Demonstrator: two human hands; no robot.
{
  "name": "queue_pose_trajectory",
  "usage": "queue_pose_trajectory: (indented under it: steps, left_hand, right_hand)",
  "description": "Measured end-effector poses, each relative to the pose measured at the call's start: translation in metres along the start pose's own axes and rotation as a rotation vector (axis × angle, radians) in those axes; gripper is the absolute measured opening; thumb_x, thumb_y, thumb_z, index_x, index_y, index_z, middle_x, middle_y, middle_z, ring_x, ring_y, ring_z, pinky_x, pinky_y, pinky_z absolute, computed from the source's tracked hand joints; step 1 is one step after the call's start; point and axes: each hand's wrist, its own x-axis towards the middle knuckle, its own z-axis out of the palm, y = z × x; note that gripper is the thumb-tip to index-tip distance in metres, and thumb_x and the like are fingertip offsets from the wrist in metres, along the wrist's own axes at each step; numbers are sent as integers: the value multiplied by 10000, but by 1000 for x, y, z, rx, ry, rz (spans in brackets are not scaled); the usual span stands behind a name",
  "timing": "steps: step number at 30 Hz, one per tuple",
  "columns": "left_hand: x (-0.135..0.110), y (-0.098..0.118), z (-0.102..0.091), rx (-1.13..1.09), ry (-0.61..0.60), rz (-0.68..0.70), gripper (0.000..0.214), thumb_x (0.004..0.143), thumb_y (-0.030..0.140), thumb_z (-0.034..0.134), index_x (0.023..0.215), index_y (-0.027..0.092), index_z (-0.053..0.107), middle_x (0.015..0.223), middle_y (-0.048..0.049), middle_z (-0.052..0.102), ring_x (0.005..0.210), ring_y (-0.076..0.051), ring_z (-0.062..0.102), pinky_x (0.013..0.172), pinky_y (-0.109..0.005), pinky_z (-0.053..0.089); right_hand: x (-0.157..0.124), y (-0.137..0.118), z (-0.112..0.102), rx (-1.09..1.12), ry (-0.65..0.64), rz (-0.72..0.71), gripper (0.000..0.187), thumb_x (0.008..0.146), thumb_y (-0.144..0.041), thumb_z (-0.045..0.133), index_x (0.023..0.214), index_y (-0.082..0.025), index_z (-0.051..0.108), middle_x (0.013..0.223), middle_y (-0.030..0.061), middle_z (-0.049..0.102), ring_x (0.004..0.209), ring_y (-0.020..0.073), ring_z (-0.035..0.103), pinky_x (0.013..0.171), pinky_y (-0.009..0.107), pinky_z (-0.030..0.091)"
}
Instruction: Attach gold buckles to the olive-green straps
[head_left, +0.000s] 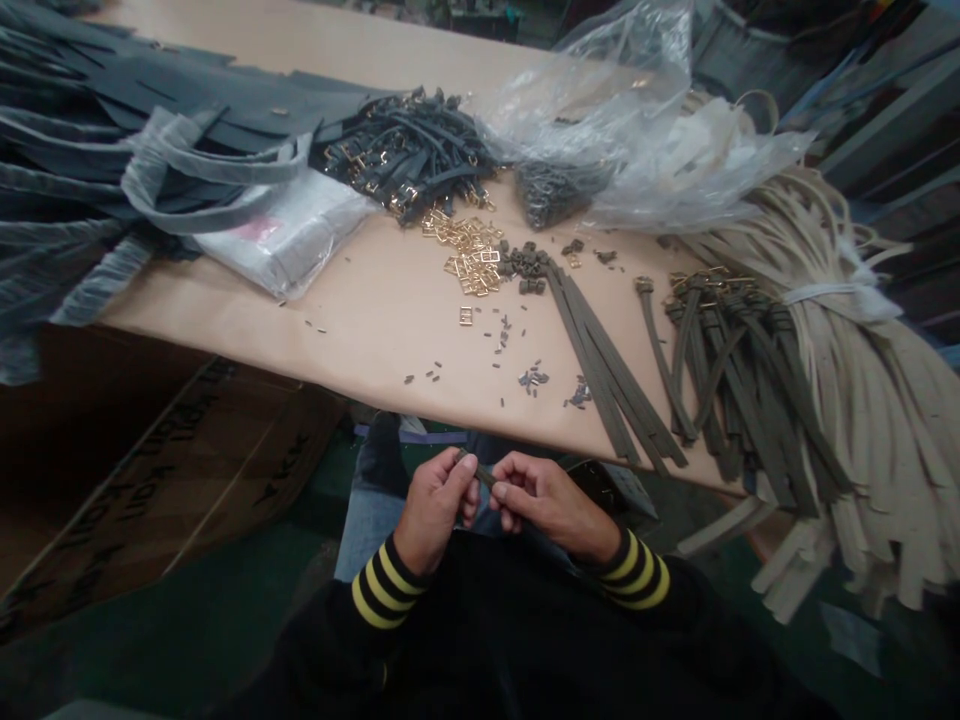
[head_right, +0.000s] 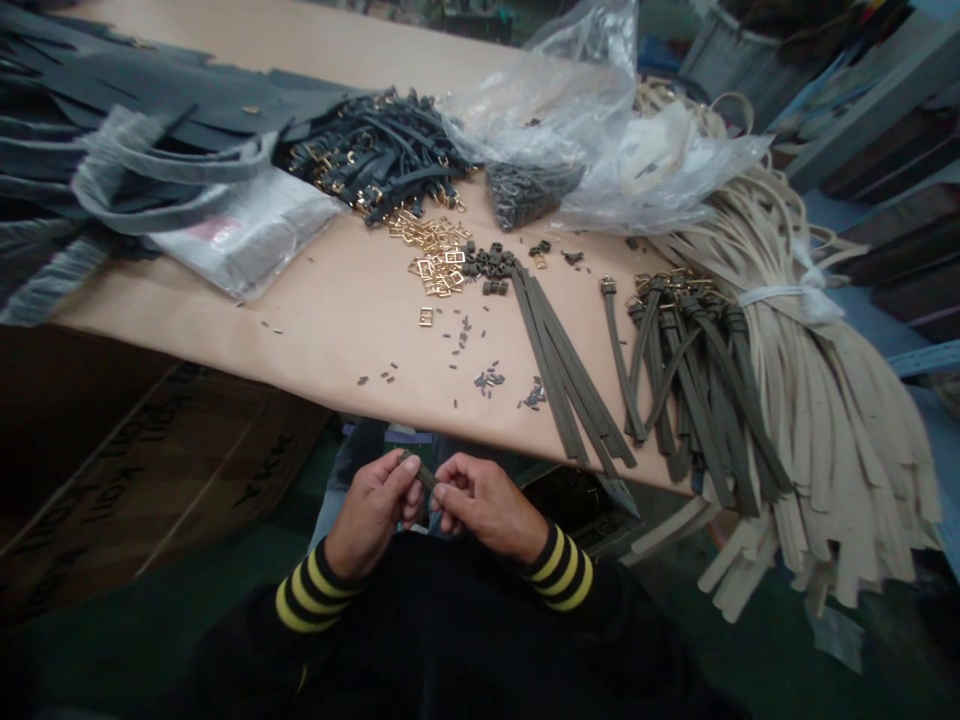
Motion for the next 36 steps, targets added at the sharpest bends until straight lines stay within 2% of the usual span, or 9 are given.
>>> queue_pose_trajectory:
  steps: [7,11,13,16,18,20,23,29,36]
  left_hand:
    - [-2,4,3,-314,-92,-201,336,668,357,586,548,168,335,404,101,302,358,-32,344,374,-153,275]
    - [-1,1,3,-263,-118,-240,277,700,355,535,594,170,359,434,87,349,389,-48,386,407,-173,322]
    - [1,-1,1,-77,-26,-123,202,703,335,526,686,169,413,534,53,446,457,-74,449,448,-202,369]
    - [2,-1,-2,390,209,246,136,686,248,542,778,166,487,746,-13,527,693,-135,523,626,-272,435]
    - [0,-1,-3,665,228,454,56,724,204,495,744,163,528,764,-32,548,768,-154,523,712,-294,426]
    - [-2,-1,-4,799,143,549,134,776,187,429,745,158,556,745,-45,582,756,-153,541,728,-295,429]
    - [-5,-1,-4,818,58,549,141,778,203,456,834,147,574,815,-66,625,780,-155,570,734,-283,445]
    - [-5,10,-9,738,-118,355,201,802,229,424,786,145,606,721,-42,650,701,-139,598,673,-239,463]
    - [-6,4,-9,1121,-173,570,255,815,152,313,841,103,562,818,-118,612,763,-175,576,705,-301,466]
  right_hand:
    - [-4,-5,-1,11,-71,-94,192,737,-313,529,783,-134,476,679,12,552,529,70,512,448,171,389]
    - [-5,-6,-3,4,-100,-122,180,737,-293,527,784,-122,494,682,32,574,541,81,520,458,182,388]
    - [-4,-5,-3,-10,-78,-109,170,733,-281,523,782,-120,494,686,35,580,508,71,497,439,177,367]
    - [-1,-2,-2,-36,-22,-84,150,730,-252,506,788,-115,496,686,32,579,483,58,466,466,188,370]
    - [1,0,0,-43,14,-87,139,730,-237,493,790,-112,499,684,29,575,485,58,459,490,197,376]
    - [2,2,0,-49,51,-93,122,730,-223,483,785,-115,500,676,21,569,486,59,454,498,199,374]
    - [1,2,1,-91,94,-93,94,727,-199,477,773,-120,501,634,-1,545,474,60,441,487,195,365]
    - [-1,-1,1,-146,68,-103,88,734,-172,453,786,-120,501,688,25,582,494,70,456,497,200,379]
    - [-1,2,1,-228,99,-110,98,709,-91,436,719,-126,527,634,-2,568,531,76,477,518,187,373]
